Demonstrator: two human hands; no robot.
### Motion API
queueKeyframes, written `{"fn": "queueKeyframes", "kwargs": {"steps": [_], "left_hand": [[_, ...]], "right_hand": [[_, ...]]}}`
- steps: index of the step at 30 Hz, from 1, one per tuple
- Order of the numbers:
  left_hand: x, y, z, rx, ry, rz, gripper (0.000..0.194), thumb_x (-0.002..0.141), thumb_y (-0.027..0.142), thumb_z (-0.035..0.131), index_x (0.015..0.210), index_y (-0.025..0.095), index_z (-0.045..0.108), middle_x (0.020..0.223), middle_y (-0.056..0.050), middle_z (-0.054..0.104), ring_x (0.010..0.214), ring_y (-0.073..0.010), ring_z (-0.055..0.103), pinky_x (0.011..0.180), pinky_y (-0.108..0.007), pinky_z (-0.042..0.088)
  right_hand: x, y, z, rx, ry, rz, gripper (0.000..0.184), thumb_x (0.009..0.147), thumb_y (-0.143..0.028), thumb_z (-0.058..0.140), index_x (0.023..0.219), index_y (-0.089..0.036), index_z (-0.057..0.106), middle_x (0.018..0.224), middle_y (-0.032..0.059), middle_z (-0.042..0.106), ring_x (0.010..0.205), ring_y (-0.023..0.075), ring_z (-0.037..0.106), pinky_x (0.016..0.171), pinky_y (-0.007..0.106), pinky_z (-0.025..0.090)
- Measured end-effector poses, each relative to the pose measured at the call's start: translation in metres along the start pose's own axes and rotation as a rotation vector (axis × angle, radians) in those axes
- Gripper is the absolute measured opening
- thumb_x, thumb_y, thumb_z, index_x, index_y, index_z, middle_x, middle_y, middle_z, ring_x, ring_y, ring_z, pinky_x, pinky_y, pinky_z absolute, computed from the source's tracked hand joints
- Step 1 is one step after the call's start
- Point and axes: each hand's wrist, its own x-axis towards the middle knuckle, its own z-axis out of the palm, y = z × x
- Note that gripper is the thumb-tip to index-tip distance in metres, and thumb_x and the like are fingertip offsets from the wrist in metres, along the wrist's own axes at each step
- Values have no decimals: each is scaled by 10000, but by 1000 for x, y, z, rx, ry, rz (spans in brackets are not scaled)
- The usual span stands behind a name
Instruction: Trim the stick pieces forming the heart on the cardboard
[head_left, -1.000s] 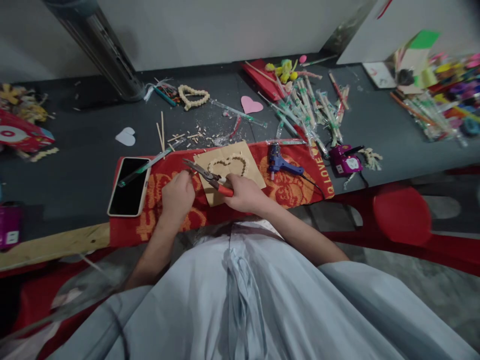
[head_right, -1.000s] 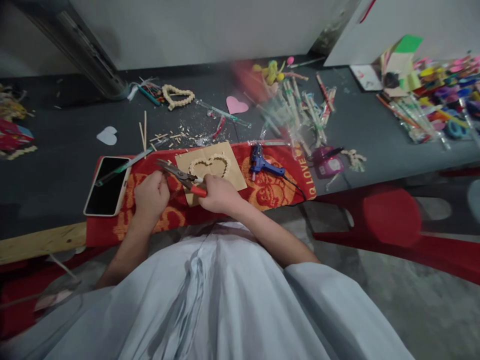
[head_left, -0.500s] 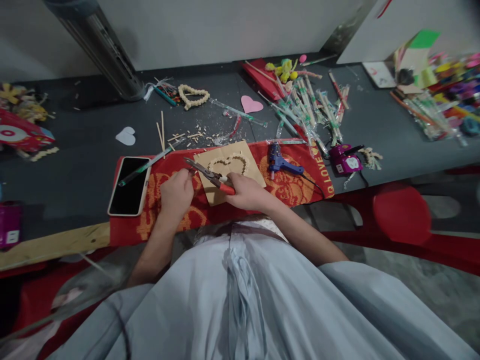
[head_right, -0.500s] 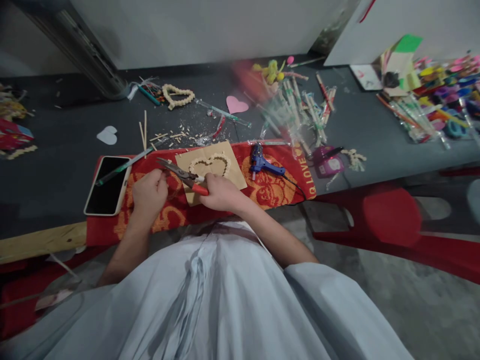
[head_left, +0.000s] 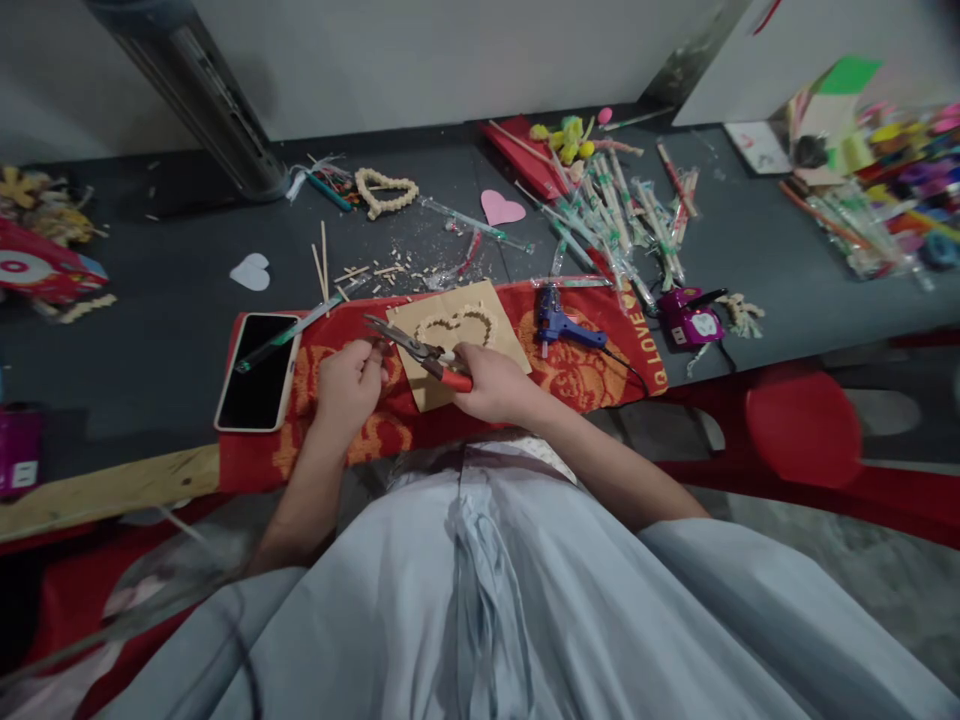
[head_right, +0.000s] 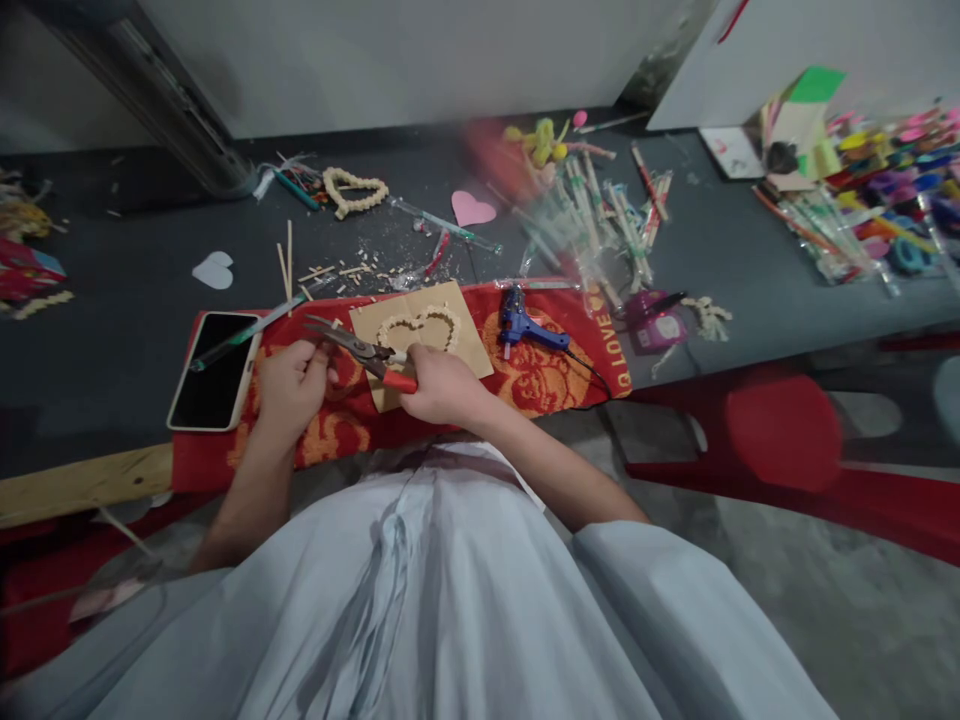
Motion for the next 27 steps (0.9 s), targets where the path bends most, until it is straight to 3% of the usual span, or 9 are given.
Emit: {"fn": "queueKeyframes", "kwargs": {"steps": [11,15,21,27], "left_hand": [[1,0,5,-10,-22,-46,315,846,318,440,556,196,451,493,-3,543,435,-105,453,487,-250,333],[3,-5,4,-204,-61,-94,323,841,397,465,600,187,510,493,-2,526,410,-94,426,427,-235,302],[3,-2,-3,-603,-247,-225,284,795,434,516,671,182,558,426,25,432,334,-59,286,353,-201,190],[4,4,-2,-677,-231,-286,242,764,378,568,639,173,546,416,24,440,326,-45,284,341,-178,173]], "right_hand": [[0,-1,-1,-63,-27,46,259,733,-323,480,935,-164,512,925,132,666,791,268,615,587,301,352],[0,5,-4,3,-32,-49,273,747,-312,464,964,-149,489,979,148,639,847,263,602,652,308,399],[0,12,-8,52,-39,-175,361,708,-305,500,1020,-128,462,1052,161,599,944,271,561,773,345,424],[-1,6,-3,3,-3,-84,255,733,-285,457,952,-156,479,943,135,634,795,252,583,625,310,380]]}}
